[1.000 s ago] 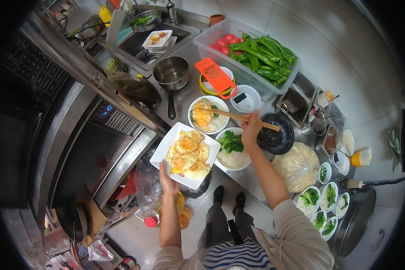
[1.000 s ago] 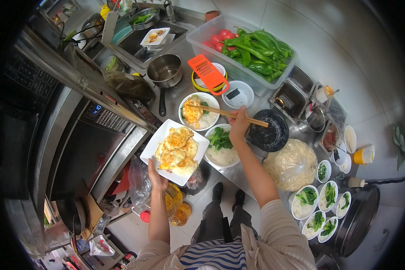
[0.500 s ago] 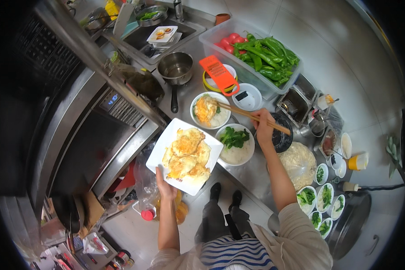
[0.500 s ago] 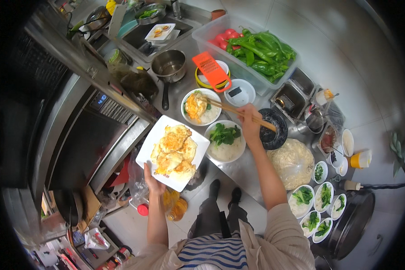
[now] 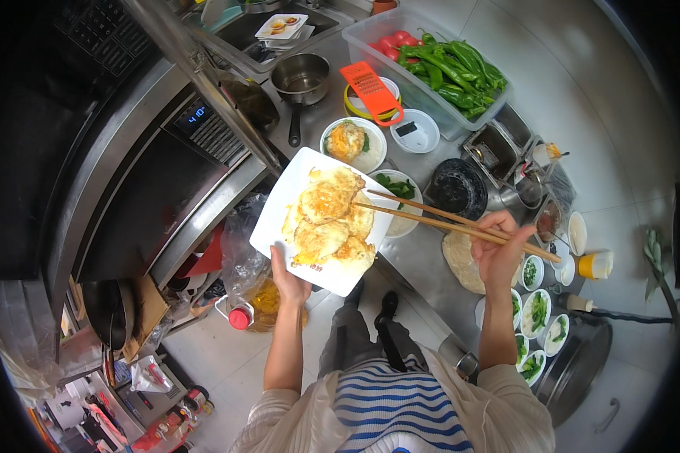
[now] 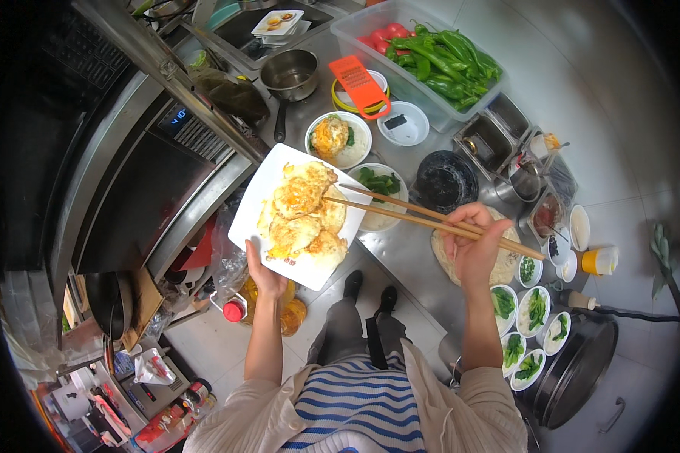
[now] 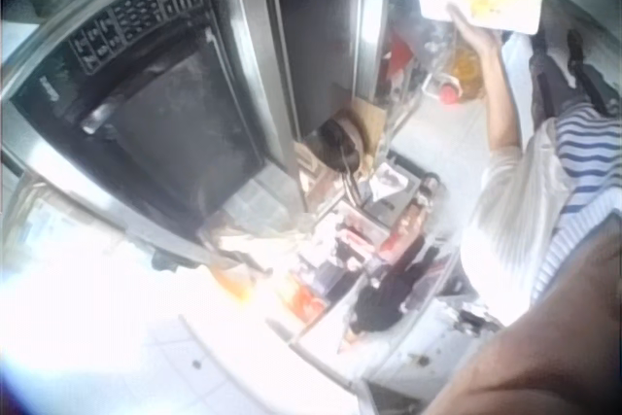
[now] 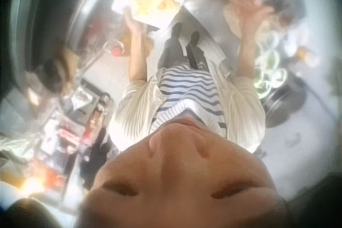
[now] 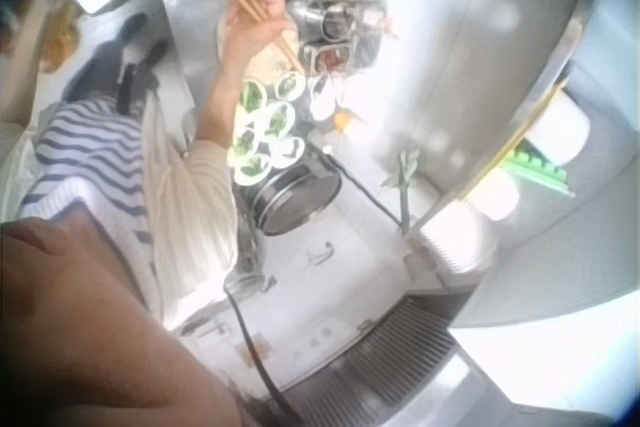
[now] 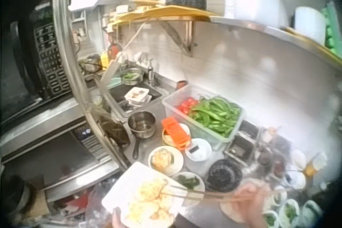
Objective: The person uses chopsticks to transfer blanched greens from a pot into multiple bowls of noodles. Then they add fried egg pieces from a plate into the bowls. The person hands a finished bowl to a coworker.
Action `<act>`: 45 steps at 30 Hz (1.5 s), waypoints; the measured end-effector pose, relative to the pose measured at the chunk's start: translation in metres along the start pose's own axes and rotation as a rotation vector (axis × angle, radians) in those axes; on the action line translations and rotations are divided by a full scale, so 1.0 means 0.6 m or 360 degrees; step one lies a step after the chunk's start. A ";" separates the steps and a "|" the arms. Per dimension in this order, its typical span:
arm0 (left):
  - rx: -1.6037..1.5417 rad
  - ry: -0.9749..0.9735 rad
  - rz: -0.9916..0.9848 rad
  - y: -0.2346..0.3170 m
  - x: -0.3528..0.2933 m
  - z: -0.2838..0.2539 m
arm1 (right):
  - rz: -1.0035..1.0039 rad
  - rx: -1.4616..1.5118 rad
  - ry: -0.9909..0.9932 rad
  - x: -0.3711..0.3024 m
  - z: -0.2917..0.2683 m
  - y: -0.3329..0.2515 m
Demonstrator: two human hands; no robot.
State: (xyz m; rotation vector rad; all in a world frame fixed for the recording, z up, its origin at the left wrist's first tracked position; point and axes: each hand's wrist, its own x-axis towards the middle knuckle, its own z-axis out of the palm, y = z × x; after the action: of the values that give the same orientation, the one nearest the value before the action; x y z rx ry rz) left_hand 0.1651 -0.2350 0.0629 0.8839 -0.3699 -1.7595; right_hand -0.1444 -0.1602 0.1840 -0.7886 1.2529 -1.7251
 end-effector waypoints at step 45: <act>0.0229 0.0192 -0.0219 -0.080 0.008 -0.176 | 0.0435 0.0461 0.1164 0.019 -0.112 0.263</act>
State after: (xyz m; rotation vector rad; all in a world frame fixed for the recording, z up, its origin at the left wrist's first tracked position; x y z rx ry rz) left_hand 0.2076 -0.2036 -0.0402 1.1362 -0.3672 -1.8111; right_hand -0.1649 -0.1650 0.0135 0.2135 1.4338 -1.9650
